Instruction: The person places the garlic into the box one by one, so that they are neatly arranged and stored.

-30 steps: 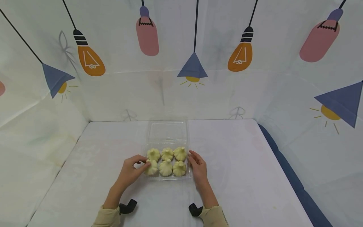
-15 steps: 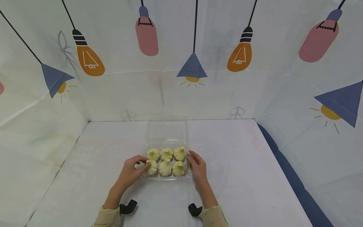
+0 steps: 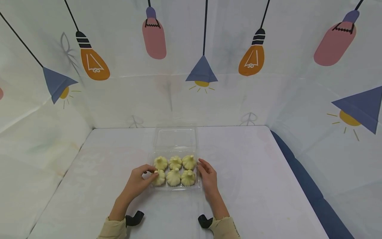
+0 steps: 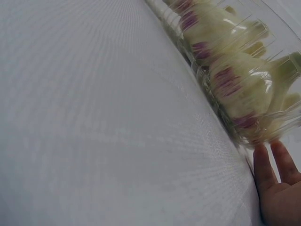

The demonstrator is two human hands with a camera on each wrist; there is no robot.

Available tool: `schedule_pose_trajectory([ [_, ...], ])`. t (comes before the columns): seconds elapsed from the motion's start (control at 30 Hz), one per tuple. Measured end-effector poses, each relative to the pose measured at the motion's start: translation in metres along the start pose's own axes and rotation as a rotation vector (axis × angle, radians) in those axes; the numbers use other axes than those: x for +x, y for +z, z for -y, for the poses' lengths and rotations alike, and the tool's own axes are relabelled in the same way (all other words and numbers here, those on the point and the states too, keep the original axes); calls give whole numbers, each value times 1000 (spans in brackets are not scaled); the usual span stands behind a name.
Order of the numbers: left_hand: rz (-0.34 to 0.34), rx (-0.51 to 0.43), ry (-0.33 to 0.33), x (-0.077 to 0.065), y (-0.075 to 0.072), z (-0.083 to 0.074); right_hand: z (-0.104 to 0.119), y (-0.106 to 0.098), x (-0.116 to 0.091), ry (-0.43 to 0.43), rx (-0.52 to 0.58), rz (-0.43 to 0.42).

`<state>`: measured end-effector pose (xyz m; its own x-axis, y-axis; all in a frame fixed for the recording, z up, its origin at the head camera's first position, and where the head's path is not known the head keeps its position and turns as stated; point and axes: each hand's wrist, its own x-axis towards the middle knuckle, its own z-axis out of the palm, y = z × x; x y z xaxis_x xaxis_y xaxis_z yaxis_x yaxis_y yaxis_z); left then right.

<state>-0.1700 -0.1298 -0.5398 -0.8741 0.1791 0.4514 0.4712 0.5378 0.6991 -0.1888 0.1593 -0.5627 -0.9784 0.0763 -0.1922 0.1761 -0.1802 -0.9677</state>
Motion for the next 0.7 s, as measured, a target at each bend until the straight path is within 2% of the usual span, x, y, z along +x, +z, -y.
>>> schedule_pose_trajectory([
  [0.7, 7, -34, -5, -2, 1, 4, 0, 0, 1, -4, 23, 8],
])
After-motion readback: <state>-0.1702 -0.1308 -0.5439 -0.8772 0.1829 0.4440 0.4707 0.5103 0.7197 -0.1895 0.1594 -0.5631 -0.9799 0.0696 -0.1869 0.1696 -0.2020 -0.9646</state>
